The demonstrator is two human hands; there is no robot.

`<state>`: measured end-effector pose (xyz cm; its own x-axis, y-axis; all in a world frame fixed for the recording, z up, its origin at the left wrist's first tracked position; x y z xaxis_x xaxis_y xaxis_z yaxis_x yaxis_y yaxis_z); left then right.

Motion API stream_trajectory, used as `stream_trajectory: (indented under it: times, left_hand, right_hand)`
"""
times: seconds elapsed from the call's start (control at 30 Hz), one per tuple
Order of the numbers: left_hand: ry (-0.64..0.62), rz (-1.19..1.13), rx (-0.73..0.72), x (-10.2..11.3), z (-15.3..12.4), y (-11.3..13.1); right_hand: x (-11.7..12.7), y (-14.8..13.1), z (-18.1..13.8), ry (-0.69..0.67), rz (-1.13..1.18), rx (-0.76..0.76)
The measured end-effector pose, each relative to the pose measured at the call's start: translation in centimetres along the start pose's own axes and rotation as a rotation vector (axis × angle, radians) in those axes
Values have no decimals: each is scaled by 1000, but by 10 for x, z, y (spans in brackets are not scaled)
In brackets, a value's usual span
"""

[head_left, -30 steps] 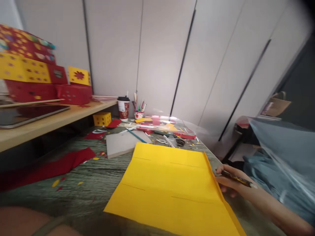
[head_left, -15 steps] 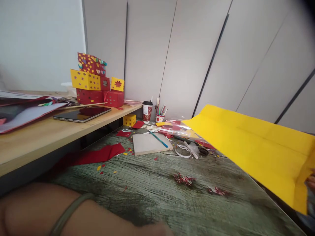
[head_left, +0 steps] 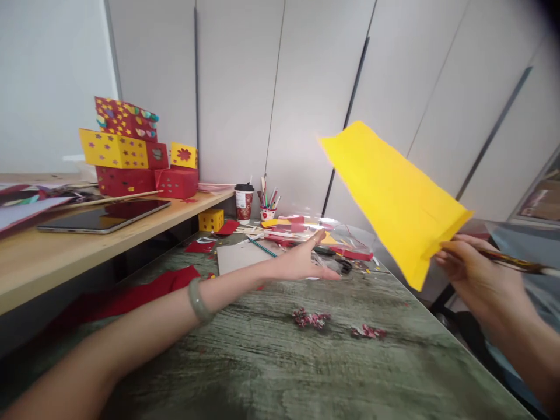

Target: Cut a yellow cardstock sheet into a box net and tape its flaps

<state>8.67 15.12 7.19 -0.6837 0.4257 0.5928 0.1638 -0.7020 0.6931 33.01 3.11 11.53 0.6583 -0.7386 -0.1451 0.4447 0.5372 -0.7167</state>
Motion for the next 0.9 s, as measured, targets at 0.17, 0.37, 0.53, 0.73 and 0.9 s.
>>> stream_trajectory:
  times: [0.17, 0.37, 0.53, 0.73, 0.9]
  left_hand:
    - [5, -975, 69, 4, -19, 48]
    - [497, -1085, 311, 59, -1, 6]
    - [593, -1063, 303, 90, 5, -19]
    - [499, -1050, 273, 77, 4, -8]
    - [397, -1056, 213, 67, -1, 8]
  right_hand:
    - [-49, -17, -36, -156, 14, 22]
    - [-79, -8, -47, -587, -123, 43]
    - [-108, 46, -41, -991, -521, -72]
    - [-127, 89, -14, -966, -909, 136]
    - [-110, 118, -22, -1103, -1099, 339]
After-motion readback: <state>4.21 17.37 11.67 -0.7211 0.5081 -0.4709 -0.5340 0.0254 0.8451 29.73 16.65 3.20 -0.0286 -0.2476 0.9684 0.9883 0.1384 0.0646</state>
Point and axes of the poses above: each hand's wrist, its own z-axis towards the middle knuckle, its own x-axis out of the back of the hand, y = z × x, the point moved 3 cm from there along z, towards the middle knuckle, and after that the axes turned 13 degrees about x, right-handed, at the moved point
